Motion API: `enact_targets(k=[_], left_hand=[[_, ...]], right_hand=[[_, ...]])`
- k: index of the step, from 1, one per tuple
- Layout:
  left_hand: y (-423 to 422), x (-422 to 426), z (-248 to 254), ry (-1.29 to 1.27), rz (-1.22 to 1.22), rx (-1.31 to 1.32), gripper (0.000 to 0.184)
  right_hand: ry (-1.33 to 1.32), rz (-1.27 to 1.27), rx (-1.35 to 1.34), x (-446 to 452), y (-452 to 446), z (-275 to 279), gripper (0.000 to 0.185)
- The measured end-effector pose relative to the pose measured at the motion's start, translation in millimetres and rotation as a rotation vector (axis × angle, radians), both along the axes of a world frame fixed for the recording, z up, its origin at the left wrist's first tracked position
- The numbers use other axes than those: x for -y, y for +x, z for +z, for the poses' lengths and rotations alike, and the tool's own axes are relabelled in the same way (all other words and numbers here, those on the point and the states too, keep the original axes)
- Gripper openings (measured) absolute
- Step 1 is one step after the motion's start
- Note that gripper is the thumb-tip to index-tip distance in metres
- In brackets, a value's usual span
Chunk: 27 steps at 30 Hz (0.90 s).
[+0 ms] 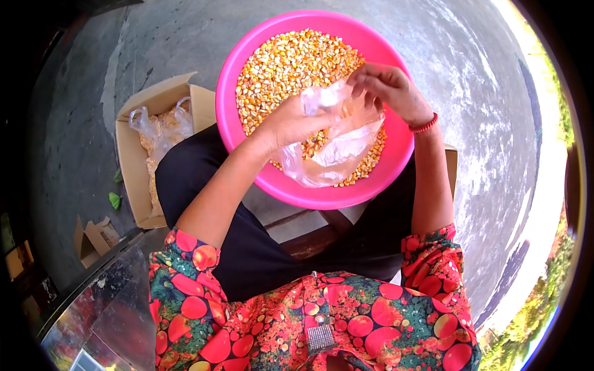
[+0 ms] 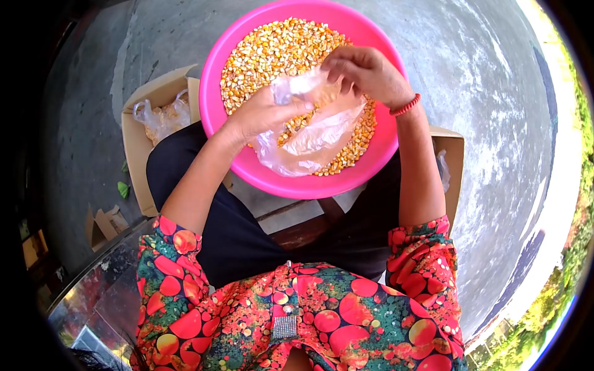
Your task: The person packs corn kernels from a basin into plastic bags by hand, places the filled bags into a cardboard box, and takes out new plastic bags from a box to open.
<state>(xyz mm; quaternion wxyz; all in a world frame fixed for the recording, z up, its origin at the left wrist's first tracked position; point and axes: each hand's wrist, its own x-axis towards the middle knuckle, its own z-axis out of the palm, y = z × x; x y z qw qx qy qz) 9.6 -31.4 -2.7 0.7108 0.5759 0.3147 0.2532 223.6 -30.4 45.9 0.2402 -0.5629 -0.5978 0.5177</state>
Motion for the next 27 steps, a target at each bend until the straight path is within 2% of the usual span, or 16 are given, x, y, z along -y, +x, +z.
enact_targets(k=[1,3,5,6,9,12,14,16,17,19,21,23,25,27], left_hand=[[1,3,3,0.0,-0.001,0.0,0.032],[2,8,11,-0.097,-0.197,-0.208,0.037],[7,13,0,-0.097,-0.176,-0.151,0.037],[7,12,0,-0.144,-0.218,-0.186,0.037],[5,12,0,-0.152,-0.283,-0.248,0.034],[6,16,-10,-0.095,-0.31,-0.188,0.031],[9,20,-28,0.129,-0.219,-0.158,0.028],[8,18,-18,0.083,-0.268,-0.21,0.027],[7,17,-12,0.036,-0.315,-0.262,0.027],[7,16,2,-0.048,-0.288,-0.305,0.027],[7,14,-1,-0.133,-0.261,-0.347,0.026],[7,10,-22,-0.143,-0.097,-0.282,0.026],[4,5,-10,-0.122,-0.054,-0.347,0.024],[5,1,-14,-0.202,0.146,-0.235,0.025]], right_hand=[[0.057,-0.121,0.036,-6,5,-8,0.017],[0.155,-0.197,0.269,-18,14,-30,0.019],[0.191,-0.106,0.554,-30,24,-67,0.022],[-0.041,-0.114,0.5,-33,20,-71,0.025],[-0.314,-0.118,0.252,-38,3,-102,0.032],[-0.323,-0.126,0.135,-32,-28,-102,0.037],[-0.372,-0.172,0.042,-30,-39,-104,0.038],[-0.504,-0.223,-0.132,-34,-40,-107,0.038],[-0.504,-0.223,-0.132,-34,-39,-107,0.038],[-0.411,-0.346,-0.456,-31,-41,-90,0.032],[-0.343,-0.398,-0.465,-35,-42,-76,0.029],[-0.36,-0.229,-0.632,-36,-37,-59,0.031],[-0.334,-0.201,-0.645,-39,-31,-56,0.033],[-0.233,-0.216,-0.742,-40,-26,-46,0.032]])
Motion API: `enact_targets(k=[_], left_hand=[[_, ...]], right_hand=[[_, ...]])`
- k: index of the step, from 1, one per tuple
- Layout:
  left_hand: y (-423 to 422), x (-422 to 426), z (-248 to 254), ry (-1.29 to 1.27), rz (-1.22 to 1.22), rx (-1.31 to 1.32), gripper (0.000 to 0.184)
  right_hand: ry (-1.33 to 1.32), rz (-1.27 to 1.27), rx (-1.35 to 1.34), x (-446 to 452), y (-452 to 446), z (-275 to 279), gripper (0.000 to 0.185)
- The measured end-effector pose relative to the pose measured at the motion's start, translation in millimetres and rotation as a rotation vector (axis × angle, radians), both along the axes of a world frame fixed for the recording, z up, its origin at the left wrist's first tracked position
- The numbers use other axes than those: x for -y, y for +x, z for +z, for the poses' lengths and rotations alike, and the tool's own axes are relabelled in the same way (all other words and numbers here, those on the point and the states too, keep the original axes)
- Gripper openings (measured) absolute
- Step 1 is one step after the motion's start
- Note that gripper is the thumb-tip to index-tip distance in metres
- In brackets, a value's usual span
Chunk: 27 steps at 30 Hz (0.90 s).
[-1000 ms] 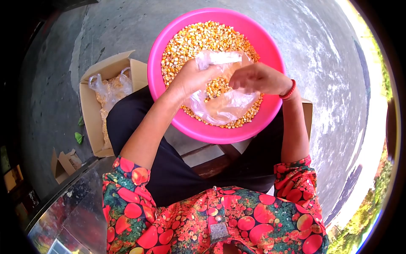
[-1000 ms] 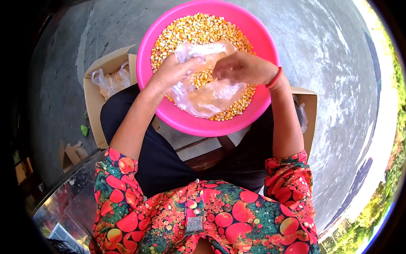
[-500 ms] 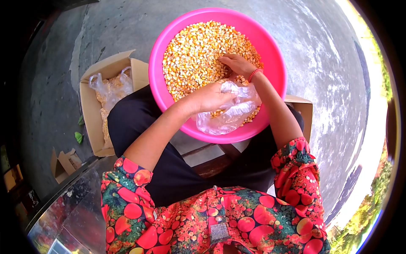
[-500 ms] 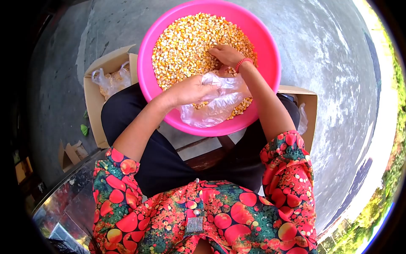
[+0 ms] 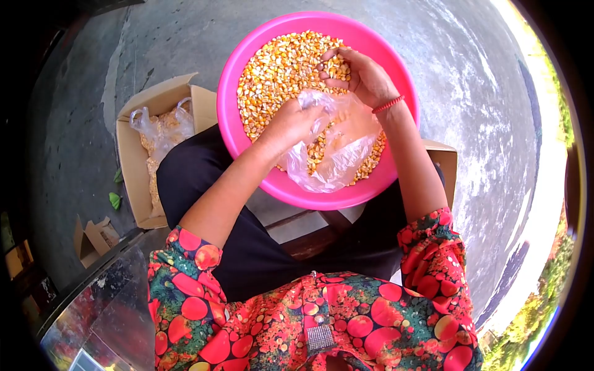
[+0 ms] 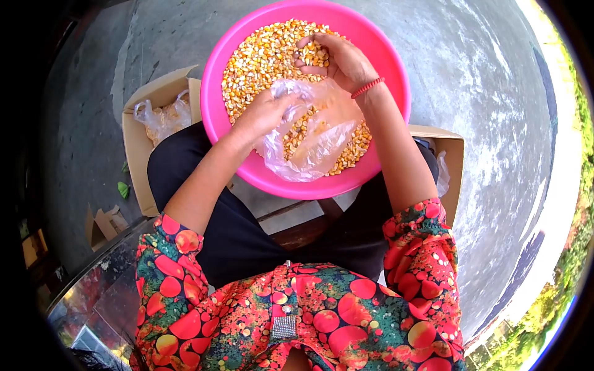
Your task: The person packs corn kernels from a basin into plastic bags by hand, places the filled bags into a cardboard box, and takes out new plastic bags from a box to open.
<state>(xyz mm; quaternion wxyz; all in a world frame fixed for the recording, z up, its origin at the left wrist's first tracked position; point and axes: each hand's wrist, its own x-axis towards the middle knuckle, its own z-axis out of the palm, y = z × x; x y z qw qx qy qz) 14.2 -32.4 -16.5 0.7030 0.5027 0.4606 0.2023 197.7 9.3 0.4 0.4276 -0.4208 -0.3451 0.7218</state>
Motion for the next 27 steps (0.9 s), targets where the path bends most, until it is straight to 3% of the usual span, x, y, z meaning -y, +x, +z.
enact_targets(k=[4,6,8,9,12,14,16,18,20,22,24,27], left_hand=[[-5,-9,-3,-0.002,0.095,0.116,0.026],[-3,-9,-5,-0.014,0.19,0.192,0.025],[-3,-9,-4,-0.011,0.24,0.22,0.024],[-3,-8,-4,-0.009,0.263,0.233,0.024],[-4,-7,-4,0.037,0.207,0.214,0.023],[-2,-5,-1,0.0,0.179,0.176,0.023],[-3,-3,6,-0.036,0.152,0.136,0.023],[-3,-2,12,0.006,-0.071,0.116,0.024],[-2,-1,0,0.008,-0.186,0.101,0.025],[3,11,3,0.066,-0.311,0.1,0.025],[6,20,8,0.049,-0.235,0.18,0.024],[3,18,9,0.078,-0.447,-0.005,0.024]], right_hand=[[0.047,0.048,-0.107,18,-4,35,0.031],[0.093,0.142,0.047,32,-10,48,0.03],[0.197,0.334,0.381,41,-12,48,0.031],[0.383,0.431,0.372,42,-12,41,0.031],[0.34,0.413,0.483,46,-6,37,0.031],[0.351,0.364,0.374,42,-1,48,0.031],[0.169,0.178,0.334,34,14,51,0.03],[0.174,0.104,0.361,26,22,35,0.029],[0.103,-0.016,0.522,19,28,17,0.029],[0.061,0.014,0.543,6,36,-20,0.027],[-0.079,0.094,0.665,-1,32,-45,0.028],[-0.246,0.131,0.73,-4,13,-65,0.033]])
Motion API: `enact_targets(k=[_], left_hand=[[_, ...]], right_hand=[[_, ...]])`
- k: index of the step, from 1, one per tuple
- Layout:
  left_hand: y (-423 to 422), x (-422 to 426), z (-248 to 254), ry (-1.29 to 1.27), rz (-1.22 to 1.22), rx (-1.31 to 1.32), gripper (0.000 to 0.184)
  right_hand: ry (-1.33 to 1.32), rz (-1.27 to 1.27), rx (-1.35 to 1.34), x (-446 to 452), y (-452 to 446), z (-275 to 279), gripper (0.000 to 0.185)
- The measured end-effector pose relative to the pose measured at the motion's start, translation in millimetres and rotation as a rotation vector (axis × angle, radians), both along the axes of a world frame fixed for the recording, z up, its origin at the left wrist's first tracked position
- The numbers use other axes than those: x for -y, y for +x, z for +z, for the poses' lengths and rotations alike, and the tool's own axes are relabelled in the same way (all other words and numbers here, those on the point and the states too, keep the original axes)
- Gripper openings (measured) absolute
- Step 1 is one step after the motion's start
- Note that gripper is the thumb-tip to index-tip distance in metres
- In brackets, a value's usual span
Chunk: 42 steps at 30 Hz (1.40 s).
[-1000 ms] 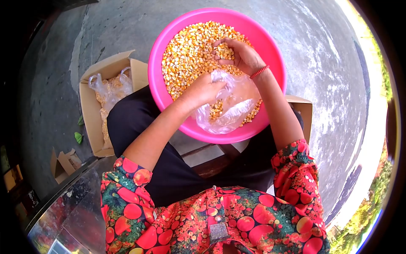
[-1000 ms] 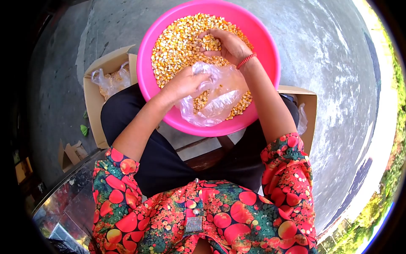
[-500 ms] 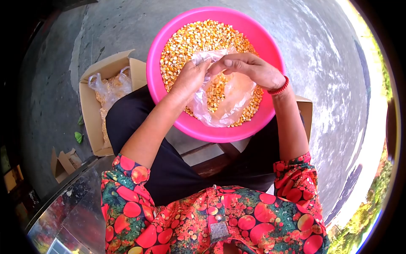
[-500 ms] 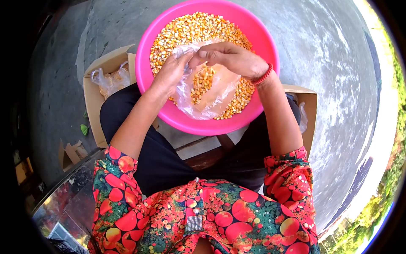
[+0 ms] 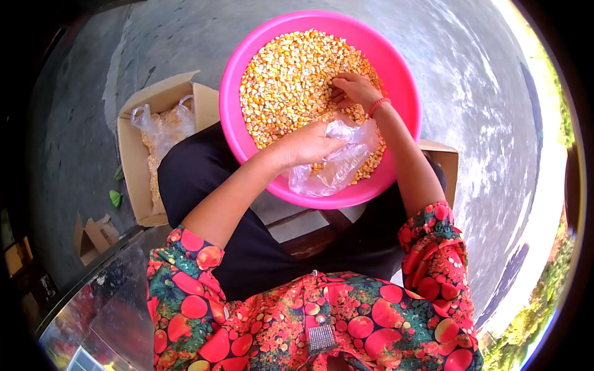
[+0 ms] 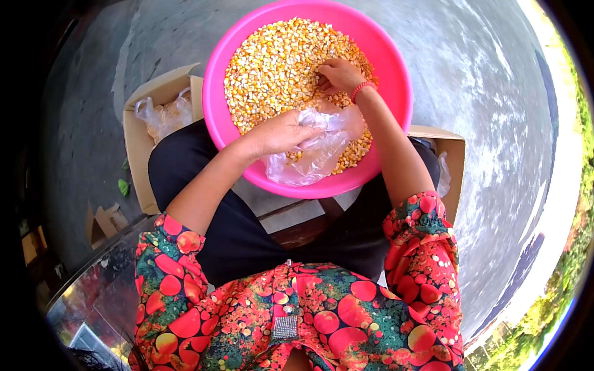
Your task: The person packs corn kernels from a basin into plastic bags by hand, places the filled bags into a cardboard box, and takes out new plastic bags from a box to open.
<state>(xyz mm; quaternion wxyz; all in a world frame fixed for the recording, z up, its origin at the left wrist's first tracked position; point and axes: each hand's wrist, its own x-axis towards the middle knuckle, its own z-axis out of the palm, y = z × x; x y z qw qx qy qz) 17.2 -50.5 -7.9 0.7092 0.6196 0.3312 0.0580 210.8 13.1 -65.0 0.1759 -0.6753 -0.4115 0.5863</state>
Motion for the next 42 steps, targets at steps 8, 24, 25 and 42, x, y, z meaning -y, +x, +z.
enact_targets(k=[8,24,25,42], left_hand=[[-2,-2,7,0.019,0.004,0.035,0.025],[-8,-26,-7,-0.146,0.573,0.15,0.024],[-9,-28,-11,-0.16,0.589,0.171,0.026],[-5,-14,1,-0.088,0.285,0.057,0.019]], right_hand=[[-0.036,-0.139,-0.397,12,-37,7,0.025],[0.301,-0.015,-0.798,30,-20,105,0.021],[0.302,-0.016,-0.797,35,-21,105,0.021],[0.482,0.156,0.21,11,31,55,0.021]])
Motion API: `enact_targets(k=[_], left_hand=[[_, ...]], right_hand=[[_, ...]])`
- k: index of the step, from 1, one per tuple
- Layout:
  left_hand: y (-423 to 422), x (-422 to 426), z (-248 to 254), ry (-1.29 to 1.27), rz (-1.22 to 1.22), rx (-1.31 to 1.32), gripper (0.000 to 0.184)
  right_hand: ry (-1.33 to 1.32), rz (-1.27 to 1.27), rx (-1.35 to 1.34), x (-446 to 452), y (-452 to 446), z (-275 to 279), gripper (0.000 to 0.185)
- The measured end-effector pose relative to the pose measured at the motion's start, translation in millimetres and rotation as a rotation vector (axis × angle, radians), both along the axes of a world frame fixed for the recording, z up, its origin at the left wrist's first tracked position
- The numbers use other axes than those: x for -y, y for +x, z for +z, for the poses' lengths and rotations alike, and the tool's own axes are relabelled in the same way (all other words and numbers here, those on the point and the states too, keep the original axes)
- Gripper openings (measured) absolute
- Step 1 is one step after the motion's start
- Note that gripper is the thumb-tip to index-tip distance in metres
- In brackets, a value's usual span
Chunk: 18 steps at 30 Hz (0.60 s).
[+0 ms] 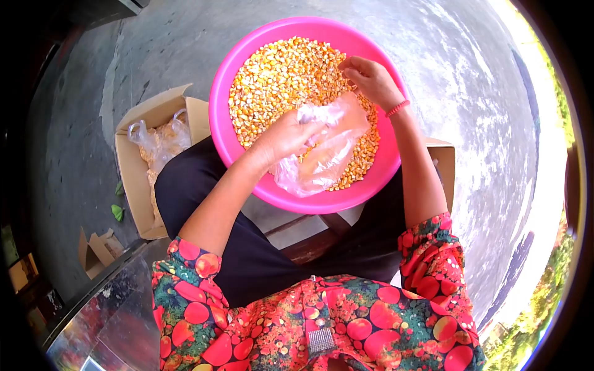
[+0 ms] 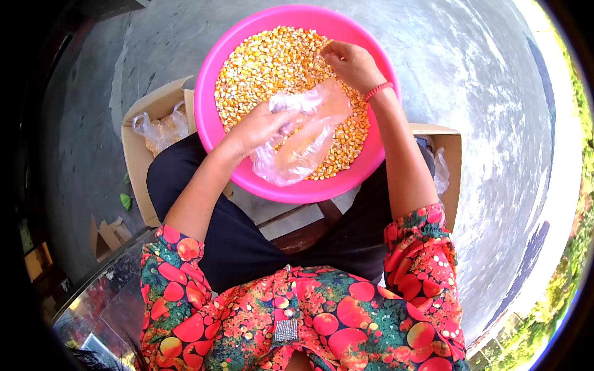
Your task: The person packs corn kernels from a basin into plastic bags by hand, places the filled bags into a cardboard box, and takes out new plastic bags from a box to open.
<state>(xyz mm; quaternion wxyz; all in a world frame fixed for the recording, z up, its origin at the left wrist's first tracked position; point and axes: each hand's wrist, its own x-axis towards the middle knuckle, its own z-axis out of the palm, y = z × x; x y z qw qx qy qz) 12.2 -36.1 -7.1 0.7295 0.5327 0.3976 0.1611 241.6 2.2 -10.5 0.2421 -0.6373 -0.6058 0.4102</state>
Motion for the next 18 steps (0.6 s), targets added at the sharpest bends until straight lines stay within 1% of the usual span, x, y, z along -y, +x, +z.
enact_targets(k=[1,2,4,5,7,9,10,11,13,14,15,16,17,18], left_hand=[[0,4,4,0.009,-0.075,-0.027,0.019],[1,6,7,-0.012,-0.081,0.001,0.019],[3,9,5,-0.028,-0.087,0.022,0.019],[3,10,5,-0.045,-0.092,0.041,0.019],[2,9,6,-0.049,-0.119,0.007,0.019],[3,7,0,-0.004,-0.16,-0.021,0.019],[3,7,0,-0.005,-0.161,-0.021,0.019],[3,8,2,-0.019,-0.149,-0.021,0.019],[2,8,2,-0.034,-0.137,-0.021,0.019],[3,6,1,-0.035,-0.136,-0.061,0.019],[3,5,-1,-0.035,-0.135,-0.102,0.019],[3,6,-4,-0.035,-0.134,-0.1,0.019],[4,7,-9,0.008,-0.049,-0.063,0.02],[4,8,-9,0.052,0.037,-0.025,0.022]], right_hand=[[0.046,-0.02,0.286,-5,5,-15,0.022],[0.046,-0.02,0.286,-9,5,-29,0.022],[-0.111,-0.152,0.059,-14,-5,-48,0.028],[-0.139,-0.176,0.02,-15,-14,-55,0.033],[-0.249,-0.181,-0.157,-7,-43,-45,0.037],[-0.323,-0.161,-0.418,-6,-61,-53,0.038],[-0.384,-0.239,-0.428,1,-68,-42,0.036],[-0.384,-0.24,-0.428,0,-68,-43,0.036],[-0.46,-0.26,-0.652,-1,-64,-52,0.031],[-0.475,-0.156,-0.769,-5,-56,-60,0.029],[-0.476,-0.156,-0.766,-4,-53,-54,0.029],[-0.391,-0.167,-0.816,-4,-52,-43,0.028],[-0.305,-0.177,-0.865,-4,-51,-33,0.028],[-0.289,-0.132,-0.899,-6,-48,-28,0.029]])
